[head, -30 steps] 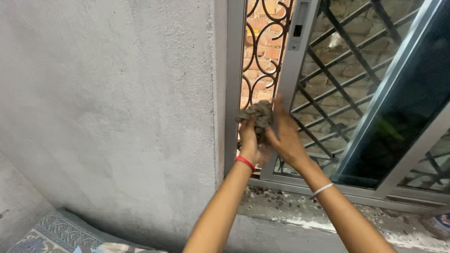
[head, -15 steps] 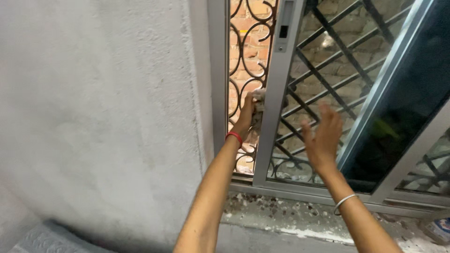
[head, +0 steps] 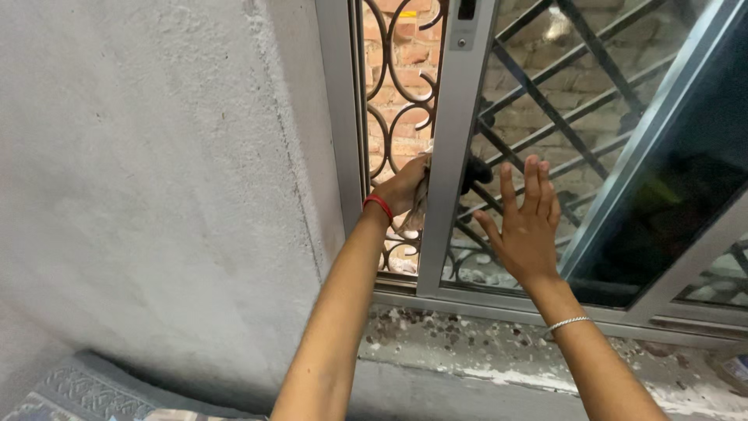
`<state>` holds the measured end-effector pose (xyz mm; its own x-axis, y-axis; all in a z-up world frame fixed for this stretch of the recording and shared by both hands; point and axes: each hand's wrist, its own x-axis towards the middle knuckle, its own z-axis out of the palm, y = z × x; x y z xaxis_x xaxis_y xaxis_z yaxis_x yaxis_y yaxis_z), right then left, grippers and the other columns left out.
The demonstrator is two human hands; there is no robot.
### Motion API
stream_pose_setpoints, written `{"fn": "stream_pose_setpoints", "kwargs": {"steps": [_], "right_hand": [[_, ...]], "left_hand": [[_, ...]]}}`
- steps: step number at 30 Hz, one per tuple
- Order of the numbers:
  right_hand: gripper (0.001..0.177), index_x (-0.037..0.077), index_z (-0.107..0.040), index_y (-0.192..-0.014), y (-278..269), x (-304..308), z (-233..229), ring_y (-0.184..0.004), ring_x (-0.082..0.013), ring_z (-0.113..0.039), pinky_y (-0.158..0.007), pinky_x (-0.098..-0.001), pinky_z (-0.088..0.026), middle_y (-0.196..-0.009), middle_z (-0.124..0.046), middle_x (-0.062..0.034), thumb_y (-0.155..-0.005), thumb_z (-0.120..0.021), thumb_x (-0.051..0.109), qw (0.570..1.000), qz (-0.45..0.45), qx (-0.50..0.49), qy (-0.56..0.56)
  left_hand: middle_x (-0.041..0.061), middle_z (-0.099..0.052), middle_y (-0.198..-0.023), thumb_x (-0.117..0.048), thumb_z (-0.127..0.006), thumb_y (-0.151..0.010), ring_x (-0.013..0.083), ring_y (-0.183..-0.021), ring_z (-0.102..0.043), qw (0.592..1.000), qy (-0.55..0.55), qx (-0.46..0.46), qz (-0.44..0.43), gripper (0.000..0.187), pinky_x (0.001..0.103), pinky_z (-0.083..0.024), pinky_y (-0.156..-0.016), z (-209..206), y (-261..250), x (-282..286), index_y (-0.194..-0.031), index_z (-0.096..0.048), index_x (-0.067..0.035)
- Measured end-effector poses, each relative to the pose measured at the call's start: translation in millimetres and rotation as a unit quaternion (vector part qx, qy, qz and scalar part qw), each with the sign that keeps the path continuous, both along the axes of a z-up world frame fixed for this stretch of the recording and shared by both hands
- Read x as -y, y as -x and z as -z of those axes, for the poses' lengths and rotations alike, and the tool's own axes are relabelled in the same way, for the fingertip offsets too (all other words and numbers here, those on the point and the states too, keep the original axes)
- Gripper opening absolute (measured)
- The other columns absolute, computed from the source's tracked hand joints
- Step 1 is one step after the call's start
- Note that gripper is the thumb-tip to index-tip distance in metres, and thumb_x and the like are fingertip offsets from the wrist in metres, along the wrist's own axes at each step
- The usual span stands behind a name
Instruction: The person sprays liquid onto a window pane and wipes the glass and the window frame with a cloth.
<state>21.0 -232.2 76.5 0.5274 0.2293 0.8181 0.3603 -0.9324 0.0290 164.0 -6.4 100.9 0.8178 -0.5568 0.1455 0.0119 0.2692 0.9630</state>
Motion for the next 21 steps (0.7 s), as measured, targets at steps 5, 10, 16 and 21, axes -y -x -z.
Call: {"fn": "stream_pose_setpoints", "kwargs": {"steps": [5,10,16,21], "right_hand": [[0.083,0.015,-0.013,-0.170,2,0,-3,-0.162,-0.0332,0.003,-0.129,-0.0560,-0.010,-0.175,0.000,-0.0185,-0.106,-0.045,0.057,1.000,0.002,-0.023,0.001],[0.082,0.017,-0.014,-0.169,8,2,-8,-0.163,-0.0319,0.005,-0.129,-0.0564,-0.010,-0.175,0.001,-0.0158,-0.105,-0.044,0.058,0.999,-0.025,-0.041,-0.016],[0.085,0.018,-0.013,-0.167,13,11,-16,-0.160,-0.0310,0.005,-0.126,-0.0560,-0.010,-0.174,0.004,-0.0124,-0.100,-0.041,0.062,0.994,-0.053,-0.091,-0.014],[0.087,0.019,-0.011,-0.167,17,11,-17,-0.160,-0.0304,0.006,-0.125,-0.0554,-0.010,-0.174,0.004,-0.0120,-0.099,-0.038,0.066,0.995,-0.044,-0.093,0.000]], "left_hand": [[0.003,-0.067,-0.086,-0.049,-0.036,-0.109,0.0100,-0.074,-0.062,0.995,-0.020,-0.033,-0.090,0.056,0.027,-0.056,-0.069,7,9,4,-0.112,-0.067,-0.003],[0.007,-0.067,-0.097,-0.061,-0.038,-0.112,0.0134,-0.086,-0.065,0.990,0.095,0.055,-0.092,0.070,0.029,-0.055,-0.074,14,45,1,-0.123,-0.066,0.002],[0.002,-0.071,-0.120,-0.076,-0.039,-0.090,0.0069,-0.111,-0.068,0.976,0.112,0.116,-0.147,0.090,0.024,-0.055,-0.099,16,65,-4,-0.135,-0.059,-0.001],[0.002,-0.064,-0.088,-0.088,-0.024,-0.097,0.0113,-0.076,-0.056,0.995,0.060,0.066,-0.050,0.105,0.027,-0.048,-0.067,28,9,1,-0.117,-0.066,0.006]]}}
